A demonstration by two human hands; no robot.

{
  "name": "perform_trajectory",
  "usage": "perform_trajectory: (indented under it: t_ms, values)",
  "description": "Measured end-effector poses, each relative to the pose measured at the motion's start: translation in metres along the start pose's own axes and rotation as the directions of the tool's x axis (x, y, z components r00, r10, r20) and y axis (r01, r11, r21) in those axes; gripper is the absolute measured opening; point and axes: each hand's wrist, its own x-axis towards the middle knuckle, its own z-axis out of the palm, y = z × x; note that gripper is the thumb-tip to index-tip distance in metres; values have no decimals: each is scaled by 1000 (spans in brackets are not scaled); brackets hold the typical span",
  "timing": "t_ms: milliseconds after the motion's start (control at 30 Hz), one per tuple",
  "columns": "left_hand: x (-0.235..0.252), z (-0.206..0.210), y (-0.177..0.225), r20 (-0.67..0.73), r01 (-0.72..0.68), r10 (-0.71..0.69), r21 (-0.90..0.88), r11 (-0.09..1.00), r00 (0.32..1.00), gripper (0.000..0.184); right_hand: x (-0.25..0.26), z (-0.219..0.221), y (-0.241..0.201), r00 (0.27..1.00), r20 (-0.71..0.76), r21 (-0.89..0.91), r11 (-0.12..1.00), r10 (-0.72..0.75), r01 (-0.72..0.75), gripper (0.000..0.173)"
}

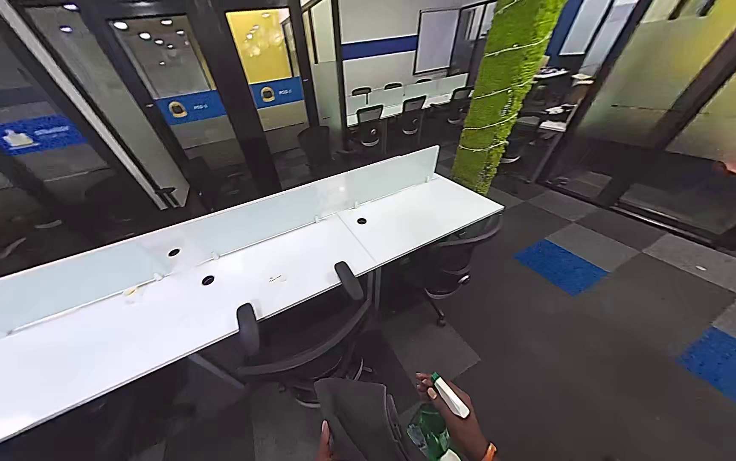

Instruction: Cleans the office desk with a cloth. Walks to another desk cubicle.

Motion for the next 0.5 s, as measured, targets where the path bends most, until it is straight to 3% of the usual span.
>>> perform_trajectory:
  t_ms: [167, 300, 400, 500]
  values:
    - [48, 63, -76, 162, -202, 175, 164, 966, 971, 48, 14, -113, 8, 993, -114, -4, 999, -43, 43, 32]
    - [91, 130, -141, 126, -126, 111, 125, 984, 986, 56, 27, -213, 18, 979, -190, -87, 994, -79, 64, 30]
    - [117, 166, -189, 184, -85, 57, 147, 985, 981, 60, 31, -277, 18, 965, -247, -180, 982, -93, 48, 30]
    - [140, 190, -226, 299, -48, 12, 112, 993, 954, 49, 32, -333, 12, 944, -305, -248, 968, -127, 50, 29]
